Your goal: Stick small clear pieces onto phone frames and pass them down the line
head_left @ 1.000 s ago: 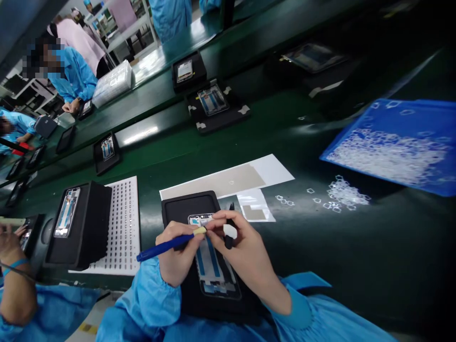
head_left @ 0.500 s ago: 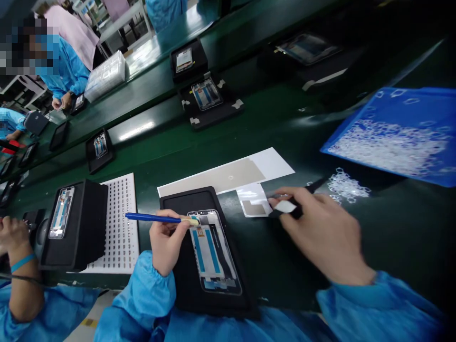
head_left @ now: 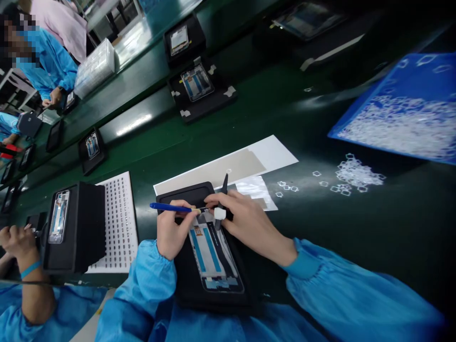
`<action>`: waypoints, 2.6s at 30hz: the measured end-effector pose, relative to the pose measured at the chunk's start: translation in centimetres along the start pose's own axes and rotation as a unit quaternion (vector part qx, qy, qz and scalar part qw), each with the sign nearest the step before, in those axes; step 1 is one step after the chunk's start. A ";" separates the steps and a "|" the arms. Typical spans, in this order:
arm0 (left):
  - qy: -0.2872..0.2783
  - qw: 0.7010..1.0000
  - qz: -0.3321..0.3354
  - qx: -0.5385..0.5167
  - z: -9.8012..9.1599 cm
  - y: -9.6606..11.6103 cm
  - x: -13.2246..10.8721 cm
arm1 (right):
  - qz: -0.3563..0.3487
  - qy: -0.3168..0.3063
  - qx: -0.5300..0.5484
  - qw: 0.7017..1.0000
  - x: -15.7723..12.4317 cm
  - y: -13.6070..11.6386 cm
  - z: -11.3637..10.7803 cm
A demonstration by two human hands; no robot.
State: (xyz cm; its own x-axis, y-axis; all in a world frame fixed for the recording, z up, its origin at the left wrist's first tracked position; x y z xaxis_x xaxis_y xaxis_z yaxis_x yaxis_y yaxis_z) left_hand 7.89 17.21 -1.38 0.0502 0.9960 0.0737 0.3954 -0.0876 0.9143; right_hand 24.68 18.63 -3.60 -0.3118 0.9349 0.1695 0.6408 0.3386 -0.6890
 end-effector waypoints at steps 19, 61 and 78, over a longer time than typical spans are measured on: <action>-0.031 0.988 0.065 0.137 0.6 0.9 -0.7 | 0.048 -0.016 0.100 0.994 -0.5 0.7 1.0; -0.173 0.871 0.189 0.419 0.9 2.8 -1.8 | 0.234 0.162 0.191 0.939 -4.4 6.9 -7.7; -0.326 0.775 0.292 0.456 10.0 3.3 1.7 | 0.233 0.150 0.110 0.954 -3.1 8.4 -5.5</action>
State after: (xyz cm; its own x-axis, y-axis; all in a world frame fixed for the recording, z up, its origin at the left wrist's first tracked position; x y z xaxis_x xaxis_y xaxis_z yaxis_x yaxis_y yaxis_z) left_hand 18.47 18.43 -2.25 0.7996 0.5886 -0.1193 0.6000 -0.7912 0.1184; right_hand 34.84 19.18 -6.03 0.2071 0.9781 -0.0211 0.4878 -0.1220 -0.8644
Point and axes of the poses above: each hand's wrist, its own x-axis towards the middle knuckle, its own z-axis out of the palm, y = z × x, the point moved 5 cm from there along x, towards the middle knuckle, and after that the axes turned 9 degrees about -x, right-handed, at the moved point
